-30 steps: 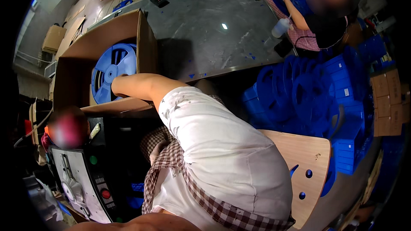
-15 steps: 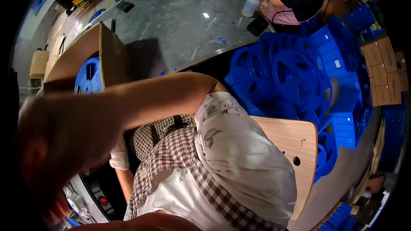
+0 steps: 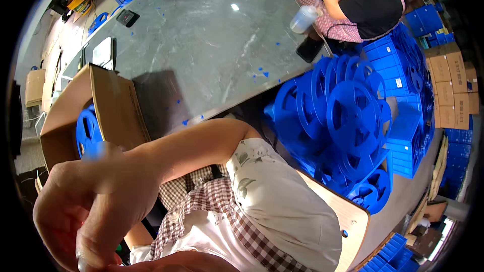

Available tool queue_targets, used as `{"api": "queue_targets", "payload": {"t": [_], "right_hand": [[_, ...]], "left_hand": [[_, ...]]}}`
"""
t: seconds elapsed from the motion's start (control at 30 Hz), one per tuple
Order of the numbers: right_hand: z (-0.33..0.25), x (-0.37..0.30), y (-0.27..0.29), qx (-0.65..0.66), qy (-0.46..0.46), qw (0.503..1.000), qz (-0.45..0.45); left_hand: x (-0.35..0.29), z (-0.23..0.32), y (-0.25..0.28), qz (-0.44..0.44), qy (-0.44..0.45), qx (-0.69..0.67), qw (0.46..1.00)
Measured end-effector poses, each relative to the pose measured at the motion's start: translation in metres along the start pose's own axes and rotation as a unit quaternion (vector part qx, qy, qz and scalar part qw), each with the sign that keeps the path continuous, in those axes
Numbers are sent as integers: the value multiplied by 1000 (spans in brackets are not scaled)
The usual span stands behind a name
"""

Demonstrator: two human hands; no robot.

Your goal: The person repeatedly picks up blue plastic reels from a blue crate, places them into a cardboard box, and then removes them to wipe with a pink cloth. The person also uses a small tool to scrape or clean the reels. The task involves repetitive handling and cleaning of the plastic reels.

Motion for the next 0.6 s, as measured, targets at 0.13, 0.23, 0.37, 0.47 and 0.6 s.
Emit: {"api": "queue_targets", "payload": {"t": [0.13,0.23,0.37,0.47,0.6], "right_hand": [[-35,32,44,-114,8,993,41],[-70,59,69,-115,26,990,83],[-124,101,67,-150,14,987,58],[-180,139,37,-140,118,983,8],[-256,170,23,-286,68,956,-11]], "left_hand": [[15,-2,-24,-91,31,100,990],[34,1,-35,-147,30,158,976],[42,-9,-38,-221,37,242,944],[53,-17,-43,-286,17,305,908],[67,-20,-43,-354,-23,377,855]]}}
Point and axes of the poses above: each hand's wrist, its own x-axis towards the middle knuckle, its own y-axis out of the back of the hand, z = x × y, the point moved 4 cm from there along x, towards the middle knuckle, and after that the axes turned 1 degree about -y, right-handed, at the moved point
